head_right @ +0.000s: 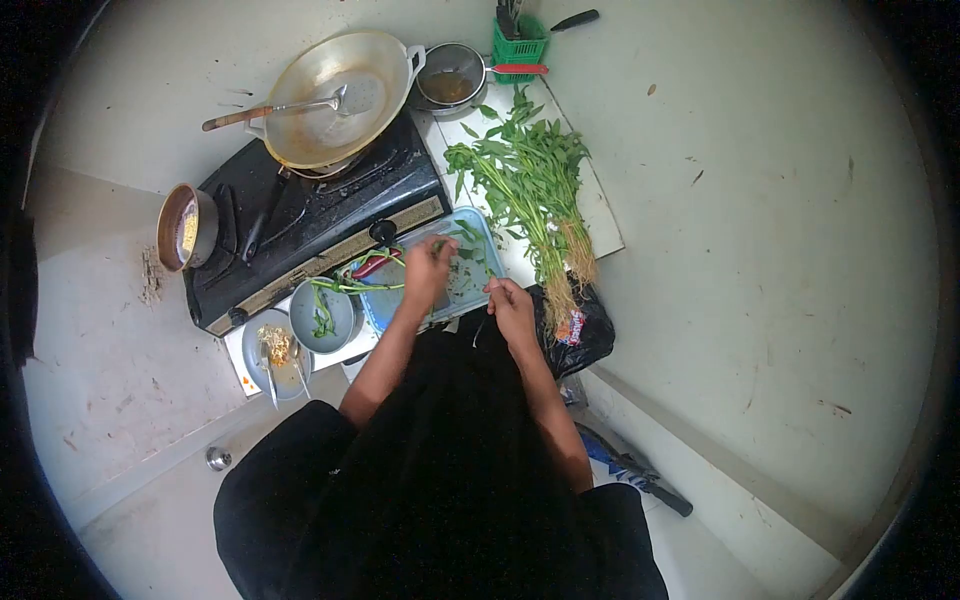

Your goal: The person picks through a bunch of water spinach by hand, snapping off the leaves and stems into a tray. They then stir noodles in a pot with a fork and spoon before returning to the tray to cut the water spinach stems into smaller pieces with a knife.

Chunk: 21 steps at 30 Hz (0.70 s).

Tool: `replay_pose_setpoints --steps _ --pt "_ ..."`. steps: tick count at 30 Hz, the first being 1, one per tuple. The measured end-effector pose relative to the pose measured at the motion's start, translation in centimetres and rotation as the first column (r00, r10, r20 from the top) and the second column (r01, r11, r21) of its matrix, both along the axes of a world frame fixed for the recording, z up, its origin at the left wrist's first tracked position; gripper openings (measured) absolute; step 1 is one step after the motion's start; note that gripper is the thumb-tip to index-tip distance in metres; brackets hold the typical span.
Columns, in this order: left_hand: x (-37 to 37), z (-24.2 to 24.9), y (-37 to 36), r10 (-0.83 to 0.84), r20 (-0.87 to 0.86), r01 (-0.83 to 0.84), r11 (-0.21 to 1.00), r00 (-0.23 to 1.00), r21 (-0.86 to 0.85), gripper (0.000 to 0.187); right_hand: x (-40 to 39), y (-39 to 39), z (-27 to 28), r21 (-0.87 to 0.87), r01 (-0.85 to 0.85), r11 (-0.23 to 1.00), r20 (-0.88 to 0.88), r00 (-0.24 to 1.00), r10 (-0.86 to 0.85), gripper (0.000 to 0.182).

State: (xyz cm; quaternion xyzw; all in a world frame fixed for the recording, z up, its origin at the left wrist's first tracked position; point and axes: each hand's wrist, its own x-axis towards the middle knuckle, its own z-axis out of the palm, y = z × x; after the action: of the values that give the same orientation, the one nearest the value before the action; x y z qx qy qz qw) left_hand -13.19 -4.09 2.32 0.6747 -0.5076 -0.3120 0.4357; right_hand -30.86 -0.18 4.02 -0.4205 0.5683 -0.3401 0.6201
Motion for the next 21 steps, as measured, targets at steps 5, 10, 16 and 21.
replay_pose_setpoints --steps 5,10,16,21 --pt "1.5 -3.2 -1.8 -0.016 0.136 0.028 0.995 0.991 -0.093 0.034 -1.2 0.8 -0.1 0.045 0.001 0.999 0.102 0.995 -0.006 0.034" --pt "0.8 -0.4 -1.4 0.095 0.426 0.039 0.954 0.900 -0.296 0.038 -1.0 0.7 0.1 0.052 0.046 0.998 0.172 0.984 -0.055 0.035" --pt "0.6 0.3 0.6 -0.299 -0.142 0.302 0.953 0.944 0.000 0.028 -0.5 1.2 -0.1 0.040 0.094 0.995 0.156 0.983 -0.099 0.036" --pt "0.3 -0.4 1.0 -0.452 0.030 0.452 0.892 0.892 -0.019 0.021 -0.1 1.6 -0.8 0.073 0.093 0.993 0.201 0.974 -0.105 0.036"
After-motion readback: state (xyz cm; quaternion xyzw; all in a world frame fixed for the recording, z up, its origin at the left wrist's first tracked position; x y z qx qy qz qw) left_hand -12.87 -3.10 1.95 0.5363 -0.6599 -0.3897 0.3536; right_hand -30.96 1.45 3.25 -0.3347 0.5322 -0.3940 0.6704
